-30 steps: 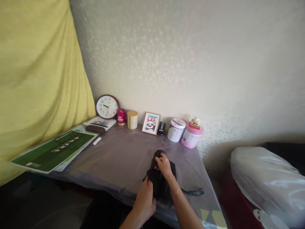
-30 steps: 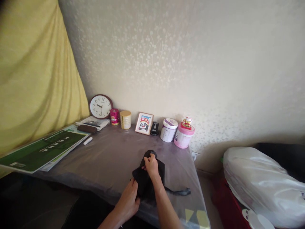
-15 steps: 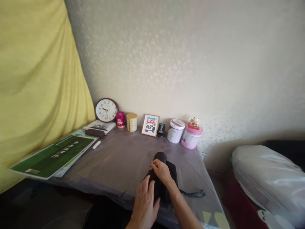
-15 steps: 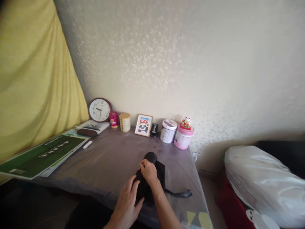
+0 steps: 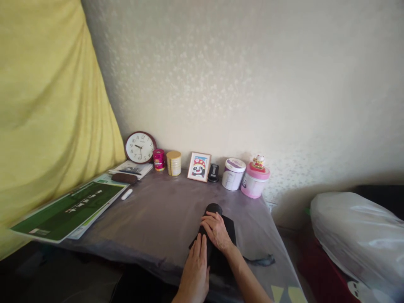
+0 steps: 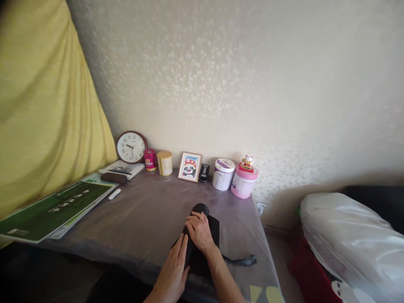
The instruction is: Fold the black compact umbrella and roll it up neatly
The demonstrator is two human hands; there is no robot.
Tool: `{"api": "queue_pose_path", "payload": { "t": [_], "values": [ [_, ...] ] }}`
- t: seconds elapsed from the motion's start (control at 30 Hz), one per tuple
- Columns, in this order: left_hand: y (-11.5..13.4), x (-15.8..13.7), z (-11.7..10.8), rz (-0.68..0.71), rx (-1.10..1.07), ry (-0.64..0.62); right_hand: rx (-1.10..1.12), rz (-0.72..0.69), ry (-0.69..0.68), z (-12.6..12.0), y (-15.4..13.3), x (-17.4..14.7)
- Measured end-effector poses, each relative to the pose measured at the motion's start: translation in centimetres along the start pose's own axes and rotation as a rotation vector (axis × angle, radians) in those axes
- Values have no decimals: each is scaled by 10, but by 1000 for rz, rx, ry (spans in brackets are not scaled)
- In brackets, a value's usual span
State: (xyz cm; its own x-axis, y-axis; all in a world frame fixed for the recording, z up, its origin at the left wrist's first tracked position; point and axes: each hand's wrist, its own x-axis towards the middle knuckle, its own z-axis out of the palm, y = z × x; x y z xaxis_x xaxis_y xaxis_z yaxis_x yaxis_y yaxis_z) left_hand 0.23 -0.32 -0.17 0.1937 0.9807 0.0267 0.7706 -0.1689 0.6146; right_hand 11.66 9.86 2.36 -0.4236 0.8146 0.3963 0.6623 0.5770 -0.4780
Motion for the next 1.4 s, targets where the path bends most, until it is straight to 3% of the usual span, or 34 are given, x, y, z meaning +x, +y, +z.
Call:
{"api": "queue_pose_path", "payload": {
  "t": [0.2, 0.3, 0.37, 0.47, 0.6, 0.7, 0.8, 0.93, 1.03, 1.1, 1.2, 1.3, 1.4],
  "values": [
    [1, 1, -3, -31, -22, -9, -36, 121, 28, 10, 28, 29],
    [-1, 1, -1, -30, -62, 17, -44, 179, 105, 13, 42, 39],
    [-2, 1, -1, -26, -76, 19, -47, 306, 191, 11, 53, 39],
    [-3, 0, -3, -17, -87, 7, -57, 533, 292, 0, 69, 24],
    [-3, -1, -9, 11, -129, 7, -87, 658, 335, -23, 85, -17],
    [-2, -1, -13, 17, -154, -5, -142, 593, 342, -32, 84, -39],
    [-1, -1, -16, 7, -174, -22, -181, 401, 297, -30, 68, -44],
    [-4, 1, -16, -6, -233, -6, -110, 193, 52, -24, 35, -49],
    [-11, 3, -15, 5, -322, 6, -22, 170, -64, -28, 23, -60],
    [-15, 3, -15, 18, -386, 6, -13, 277, 30, -34, 28, -67],
    [-19, 2, -15, 27, -465, 8, -21, 551, 176, -42, 46, -71],
    [-21, 2, -15, 17, -488, 2, 143, 777, 153, -42, 61, -68],
    [-20, 3, -12, 11, -477, 12, 289, 856, 143, -38, 60, -62]
  ]
}}
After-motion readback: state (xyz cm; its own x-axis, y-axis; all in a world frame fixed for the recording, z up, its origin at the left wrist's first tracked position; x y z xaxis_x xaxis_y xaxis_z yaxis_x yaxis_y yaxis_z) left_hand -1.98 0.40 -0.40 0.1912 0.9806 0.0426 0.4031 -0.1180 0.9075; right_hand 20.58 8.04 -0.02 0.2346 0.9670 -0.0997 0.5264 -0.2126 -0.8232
